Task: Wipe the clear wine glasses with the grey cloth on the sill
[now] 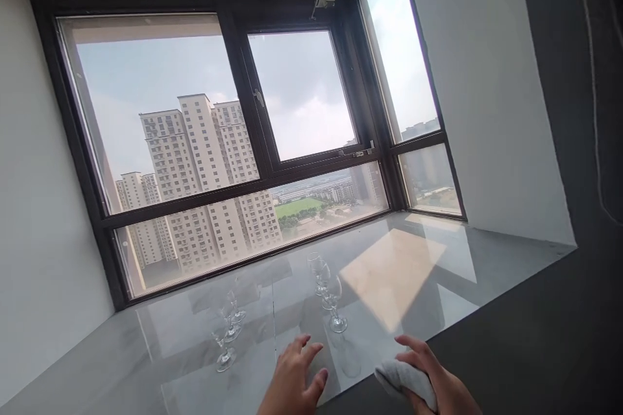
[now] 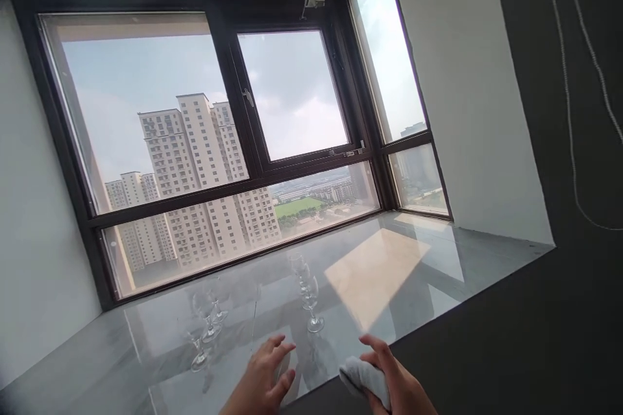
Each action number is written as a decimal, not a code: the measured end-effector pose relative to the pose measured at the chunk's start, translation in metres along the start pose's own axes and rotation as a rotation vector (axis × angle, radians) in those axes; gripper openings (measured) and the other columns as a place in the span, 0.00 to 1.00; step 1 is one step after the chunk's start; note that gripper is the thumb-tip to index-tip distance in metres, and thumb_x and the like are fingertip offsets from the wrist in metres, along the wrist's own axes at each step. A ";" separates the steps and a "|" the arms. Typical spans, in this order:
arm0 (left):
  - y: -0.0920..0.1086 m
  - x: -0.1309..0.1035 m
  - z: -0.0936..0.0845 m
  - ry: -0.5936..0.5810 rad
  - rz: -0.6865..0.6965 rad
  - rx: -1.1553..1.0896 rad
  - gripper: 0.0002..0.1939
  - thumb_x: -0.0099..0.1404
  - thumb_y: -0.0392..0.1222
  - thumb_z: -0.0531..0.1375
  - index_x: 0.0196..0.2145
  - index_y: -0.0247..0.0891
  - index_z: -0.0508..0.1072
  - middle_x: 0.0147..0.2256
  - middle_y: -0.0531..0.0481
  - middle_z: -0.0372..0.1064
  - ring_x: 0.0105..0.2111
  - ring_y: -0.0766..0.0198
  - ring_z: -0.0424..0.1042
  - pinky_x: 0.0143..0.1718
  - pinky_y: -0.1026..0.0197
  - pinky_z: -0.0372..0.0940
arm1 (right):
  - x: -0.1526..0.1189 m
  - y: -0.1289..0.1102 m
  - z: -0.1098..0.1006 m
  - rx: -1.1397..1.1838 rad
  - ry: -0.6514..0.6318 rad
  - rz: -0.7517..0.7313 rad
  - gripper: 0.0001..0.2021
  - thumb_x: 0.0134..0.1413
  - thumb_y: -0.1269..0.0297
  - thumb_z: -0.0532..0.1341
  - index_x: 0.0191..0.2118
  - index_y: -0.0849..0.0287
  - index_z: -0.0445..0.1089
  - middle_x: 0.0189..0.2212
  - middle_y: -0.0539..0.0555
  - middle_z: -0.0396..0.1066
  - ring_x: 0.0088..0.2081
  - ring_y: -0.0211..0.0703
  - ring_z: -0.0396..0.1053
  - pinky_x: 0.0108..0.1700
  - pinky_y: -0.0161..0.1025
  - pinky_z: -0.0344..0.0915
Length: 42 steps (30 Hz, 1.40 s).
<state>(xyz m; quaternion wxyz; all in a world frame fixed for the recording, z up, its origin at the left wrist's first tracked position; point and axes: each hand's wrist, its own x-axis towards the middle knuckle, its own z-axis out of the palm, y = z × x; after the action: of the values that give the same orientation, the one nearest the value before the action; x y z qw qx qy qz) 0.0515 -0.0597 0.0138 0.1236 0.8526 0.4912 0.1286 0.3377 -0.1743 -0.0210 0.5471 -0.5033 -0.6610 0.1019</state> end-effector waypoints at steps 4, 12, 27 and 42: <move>0.045 0.031 0.014 -0.037 0.008 0.008 0.30 0.67 0.57 0.51 0.64 0.51 0.63 0.70 0.49 0.44 0.68 0.46 0.47 0.68 0.43 0.44 | -0.001 -0.032 -0.006 -0.100 0.054 0.036 0.23 0.55 0.72 0.57 0.56 0.48 0.60 0.40 0.50 0.78 0.42 0.39 0.78 0.43 0.31 0.71; 0.059 0.039 0.013 -0.015 0.053 0.125 0.28 0.67 0.56 0.50 0.63 0.53 0.64 0.68 0.48 0.52 0.67 0.50 0.51 0.66 0.44 0.45 | -0.003 -0.027 -0.008 -0.105 0.004 0.073 0.24 0.55 0.72 0.56 0.57 0.48 0.57 0.41 0.51 0.76 0.41 0.41 0.76 0.44 0.34 0.71; -0.062 0.030 -0.027 0.048 -0.225 0.194 0.28 0.68 0.55 0.49 0.64 0.48 0.64 0.67 0.47 0.53 0.67 0.50 0.51 0.66 0.46 0.45 | -0.006 -0.003 -0.006 -0.130 -0.009 0.001 0.23 0.60 0.68 0.54 0.59 0.45 0.53 0.42 0.50 0.76 0.40 0.37 0.78 0.42 0.30 0.72; -0.115 0.078 -0.027 0.190 -0.511 0.210 0.31 0.67 0.59 0.47 0.62 0.44 0.65 0.68 0.40 0.51 0.67 0.45 0.49 0.64 0.42 0.47 | -0.009 0.015 -0.003 -0.077 -0.051 -0.033 0.25 0.59 0.66 0.58 0.59 0.40 0.53 0.43 0.48 0.79 0.41 0.37 0.79 0.38 0.25 0.72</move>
<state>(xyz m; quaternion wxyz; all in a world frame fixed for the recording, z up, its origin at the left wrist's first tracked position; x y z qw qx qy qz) -0.0123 0.0664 0.0082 0.0165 0.6936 0.7099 0.1211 0.3474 -0.1761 -0.0356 0.5120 -0.5102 -0.6863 0.0802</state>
